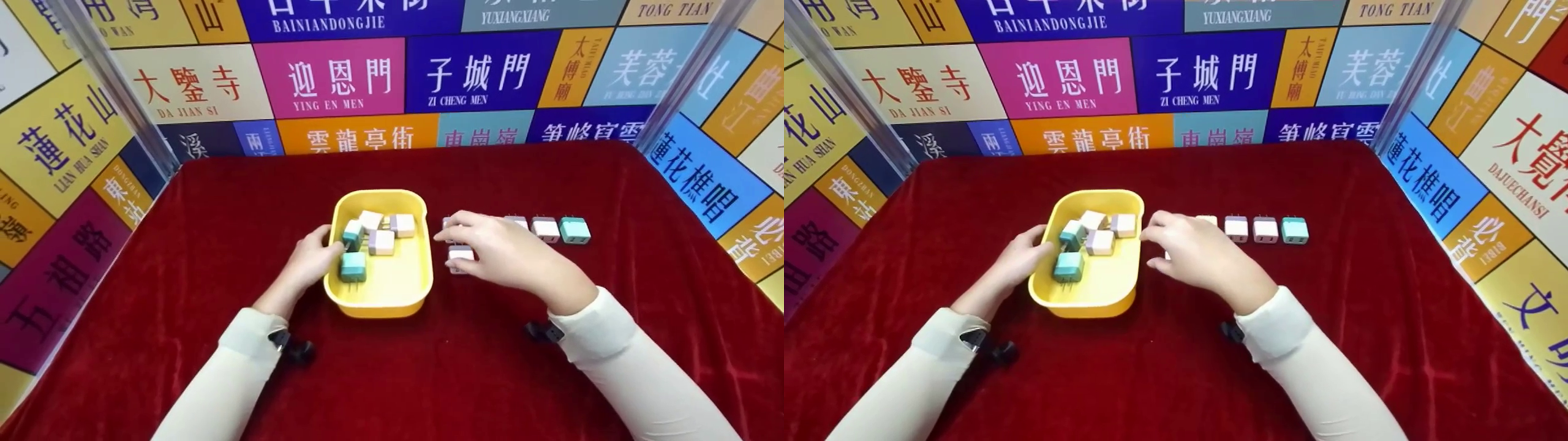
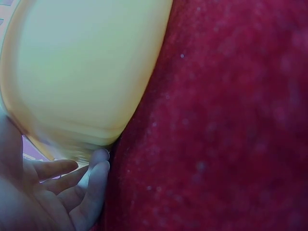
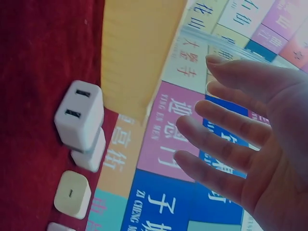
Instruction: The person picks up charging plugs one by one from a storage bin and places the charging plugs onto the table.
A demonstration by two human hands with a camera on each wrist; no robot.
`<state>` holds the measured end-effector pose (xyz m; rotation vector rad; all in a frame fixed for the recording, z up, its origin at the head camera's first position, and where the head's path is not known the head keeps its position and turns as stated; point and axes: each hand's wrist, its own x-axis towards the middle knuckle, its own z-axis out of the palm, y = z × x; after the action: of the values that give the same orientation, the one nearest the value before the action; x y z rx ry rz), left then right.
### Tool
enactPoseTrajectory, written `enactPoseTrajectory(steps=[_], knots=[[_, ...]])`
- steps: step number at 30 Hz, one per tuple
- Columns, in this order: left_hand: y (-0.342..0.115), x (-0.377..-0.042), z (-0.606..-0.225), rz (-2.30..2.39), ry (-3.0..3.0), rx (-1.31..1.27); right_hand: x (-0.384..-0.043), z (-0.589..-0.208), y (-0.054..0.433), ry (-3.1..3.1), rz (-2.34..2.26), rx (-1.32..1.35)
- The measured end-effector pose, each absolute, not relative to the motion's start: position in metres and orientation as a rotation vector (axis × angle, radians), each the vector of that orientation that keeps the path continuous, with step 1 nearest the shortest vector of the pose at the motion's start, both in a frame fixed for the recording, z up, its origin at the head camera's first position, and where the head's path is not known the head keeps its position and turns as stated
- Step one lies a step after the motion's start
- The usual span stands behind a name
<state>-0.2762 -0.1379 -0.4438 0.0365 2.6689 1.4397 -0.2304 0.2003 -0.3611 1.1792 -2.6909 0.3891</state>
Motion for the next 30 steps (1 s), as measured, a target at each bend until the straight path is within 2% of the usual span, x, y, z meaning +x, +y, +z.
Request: enactPoseTrajectory(steps=[18,30], knots=[[-0.137,-0.276,-0.443,1.448,2.682,0.059,-0.266,-0.355,0.132,-2.732,0.106,1.399],[-0.138,-0.276,-0.444,1.44,2.695,0.065,-0.291,-0.37,0.101,-2.723,-0.017,1.455]])
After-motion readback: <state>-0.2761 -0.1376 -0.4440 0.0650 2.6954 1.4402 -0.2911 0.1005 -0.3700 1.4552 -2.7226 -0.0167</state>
